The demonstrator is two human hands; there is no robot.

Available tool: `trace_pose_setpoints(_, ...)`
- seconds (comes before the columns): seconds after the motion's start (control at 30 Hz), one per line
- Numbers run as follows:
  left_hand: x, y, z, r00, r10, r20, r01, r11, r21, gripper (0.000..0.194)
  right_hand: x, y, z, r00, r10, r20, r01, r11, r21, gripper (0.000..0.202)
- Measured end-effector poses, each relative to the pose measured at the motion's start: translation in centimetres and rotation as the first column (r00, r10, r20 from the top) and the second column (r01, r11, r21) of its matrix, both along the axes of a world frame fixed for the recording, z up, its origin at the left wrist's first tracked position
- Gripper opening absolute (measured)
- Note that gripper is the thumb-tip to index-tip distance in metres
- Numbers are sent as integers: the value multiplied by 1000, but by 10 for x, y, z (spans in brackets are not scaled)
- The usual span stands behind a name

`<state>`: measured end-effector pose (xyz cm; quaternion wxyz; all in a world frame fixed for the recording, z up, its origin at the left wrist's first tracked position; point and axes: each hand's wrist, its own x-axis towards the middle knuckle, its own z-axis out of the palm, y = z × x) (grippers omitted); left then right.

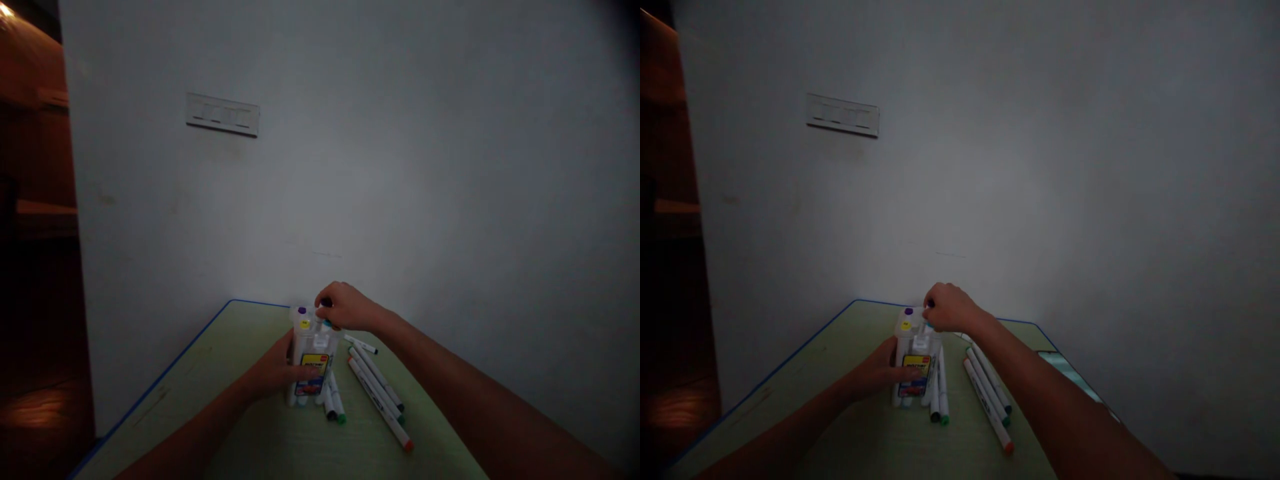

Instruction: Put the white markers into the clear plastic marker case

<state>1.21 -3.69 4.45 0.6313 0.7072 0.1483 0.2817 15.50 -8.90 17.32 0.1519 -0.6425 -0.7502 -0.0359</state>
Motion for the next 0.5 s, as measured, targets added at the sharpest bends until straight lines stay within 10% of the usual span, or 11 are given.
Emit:
trace_pose_setpoints(0.23, 0, -1, 0, 1000, 2, -9, -2, 1000, -16, 64, -6, 4, -4, 989, -99, 109, 98, 995, 11, 18)
trace_pose_setpoints(0.5, 0, 4, -3, 1000, 4, -30, -3, 999, 53, 65, 28, -24, -7, 979, -63, -192, 92, 985, 144, 21)
